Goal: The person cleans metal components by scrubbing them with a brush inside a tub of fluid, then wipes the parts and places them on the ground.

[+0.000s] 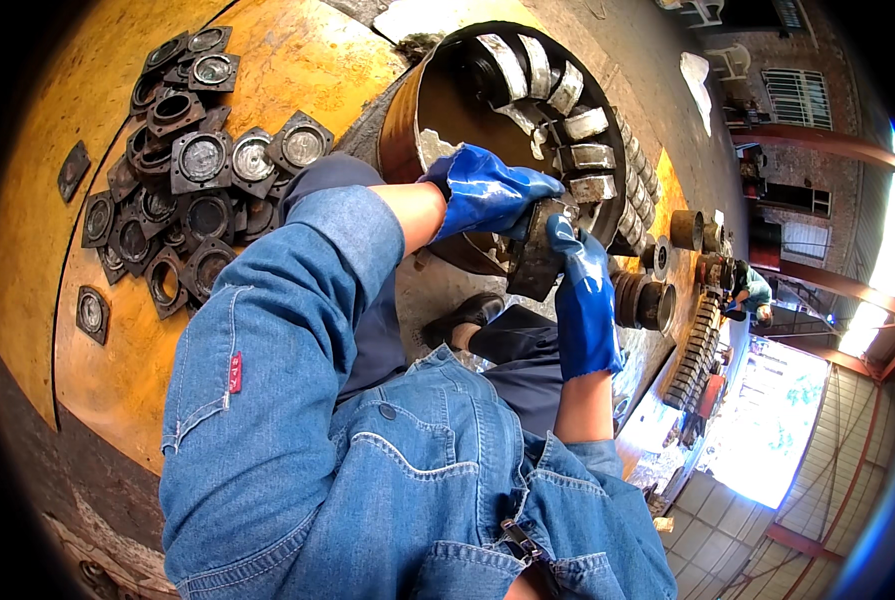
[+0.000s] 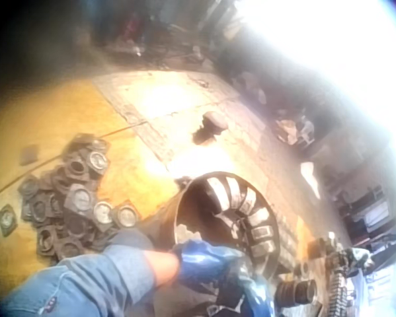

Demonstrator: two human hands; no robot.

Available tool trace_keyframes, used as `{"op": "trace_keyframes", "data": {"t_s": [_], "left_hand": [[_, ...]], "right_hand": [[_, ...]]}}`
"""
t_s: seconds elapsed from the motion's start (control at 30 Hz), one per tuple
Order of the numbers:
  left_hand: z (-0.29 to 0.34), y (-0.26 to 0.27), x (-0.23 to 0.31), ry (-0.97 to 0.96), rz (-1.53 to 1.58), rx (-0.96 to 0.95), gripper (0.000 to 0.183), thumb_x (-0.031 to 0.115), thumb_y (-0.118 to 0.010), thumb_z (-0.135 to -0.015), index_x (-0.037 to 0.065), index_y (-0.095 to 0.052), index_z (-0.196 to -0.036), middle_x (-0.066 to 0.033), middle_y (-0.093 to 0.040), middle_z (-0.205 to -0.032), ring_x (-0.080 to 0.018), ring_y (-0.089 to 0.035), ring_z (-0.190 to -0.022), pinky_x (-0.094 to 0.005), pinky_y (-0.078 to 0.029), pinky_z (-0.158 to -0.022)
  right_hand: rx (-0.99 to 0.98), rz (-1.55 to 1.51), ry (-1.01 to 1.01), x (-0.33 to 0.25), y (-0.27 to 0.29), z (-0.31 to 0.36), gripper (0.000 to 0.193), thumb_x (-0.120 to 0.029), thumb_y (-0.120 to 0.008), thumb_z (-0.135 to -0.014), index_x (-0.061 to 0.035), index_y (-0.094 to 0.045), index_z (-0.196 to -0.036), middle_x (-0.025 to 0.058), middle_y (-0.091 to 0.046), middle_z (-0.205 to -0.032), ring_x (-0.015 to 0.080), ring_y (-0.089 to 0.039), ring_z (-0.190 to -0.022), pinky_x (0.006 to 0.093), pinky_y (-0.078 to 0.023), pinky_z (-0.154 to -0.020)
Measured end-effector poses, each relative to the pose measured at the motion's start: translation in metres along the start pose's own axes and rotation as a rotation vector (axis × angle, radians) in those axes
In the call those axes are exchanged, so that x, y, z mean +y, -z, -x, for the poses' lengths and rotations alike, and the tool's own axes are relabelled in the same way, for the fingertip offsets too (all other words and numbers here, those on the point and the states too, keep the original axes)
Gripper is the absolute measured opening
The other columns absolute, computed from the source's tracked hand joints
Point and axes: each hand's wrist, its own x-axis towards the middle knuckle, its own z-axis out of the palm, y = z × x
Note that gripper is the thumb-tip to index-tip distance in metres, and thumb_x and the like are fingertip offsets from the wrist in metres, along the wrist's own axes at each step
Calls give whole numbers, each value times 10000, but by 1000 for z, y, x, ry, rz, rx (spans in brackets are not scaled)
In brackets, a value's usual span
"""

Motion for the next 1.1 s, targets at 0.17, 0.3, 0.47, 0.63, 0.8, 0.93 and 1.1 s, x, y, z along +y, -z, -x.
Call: {"op": "trace_keyframes", "data": {"t_s": [0.17,0.3,0.47,0.63,0.8,0.93,1.1], "left_hand": [[1,0,-1,24,95,29,398,272,-485,-1128,82,-562,-1469,-81,-672,-1309,-158,-684,-1121,-288,-579,-933],[20,-11,20,-16,-169,36,396,272,-486,-1127,92,-583,-1466,-89,-671,-1311,-150,-686,-1075,-284,-582,-904],[25,-13,21,-15,-51,81,390,230,-483,-1121,116,-590,-1479,-91,-711,-1125,-145,-671,-848,-278,-559,-782],[34,-15,28,-30,-169,60,327,315,-478,-1116,108,-665,-1287,-36,-730,-1109,-115,-683,-896,-243,-562,-770],[5,-4,2,-1,78,77,318,300,-502,-1112,100,-656,-1305,-45,-729,-1114,-118,-688,-906,-247,-566,-777],[-2,-1,-5,-35,82,81,394,337,-535,-1097,88,-624,-1388,-68,-720,-1090,-130,-654,-816,-272,-551,-737],[19,-13,12,-47,55,95,320,290,-505,-1113,80,-653,-1302,-72,-722,-1157,-155,-700,-1018,-286,-586,-877]], "right_hand": [[-14,-5,-1,-2,-2,0,495,-435,-695,-1006,-5,-676,-1249,16,-655,-1058,137,-545,-992,286,-424,-943],[-5,-7,-8,-2,0,0,501,-436,-696,-1006,-3,-672,-1258,17,-653,-1064,139,-544,-997,287,-423,-949],[-13,-9,-3,-5,-3,-2,509,-436,-697,-1006,-1,-667,-1268,20,-652,-1070,142,-542,-1004,287,-421,-956],[-17,-13,-10,-7,-2,0,517,-437,-698,-1006,1,-662,-1278,22,-650,-1077,145,-540,-1011,288,-420,-963],[-38,-29,-13,-14,-5,3,525,-437,-700,-1006,3,-657,-1289,24,-648,-1084,148,-538,-1017,288,-418,-970],[-8,-34,-9,-17,-9,3,532,-438,-701,-1006,5,-652,-1297,26,-647,-1089,150,-537,-1023,289,-417,-976],[122,131,33,-3,-1,7,528,-439,-695,-1009,3,-652,-1295,19,-637,-1075,142,-530,-999,288,-428,-939]]}}
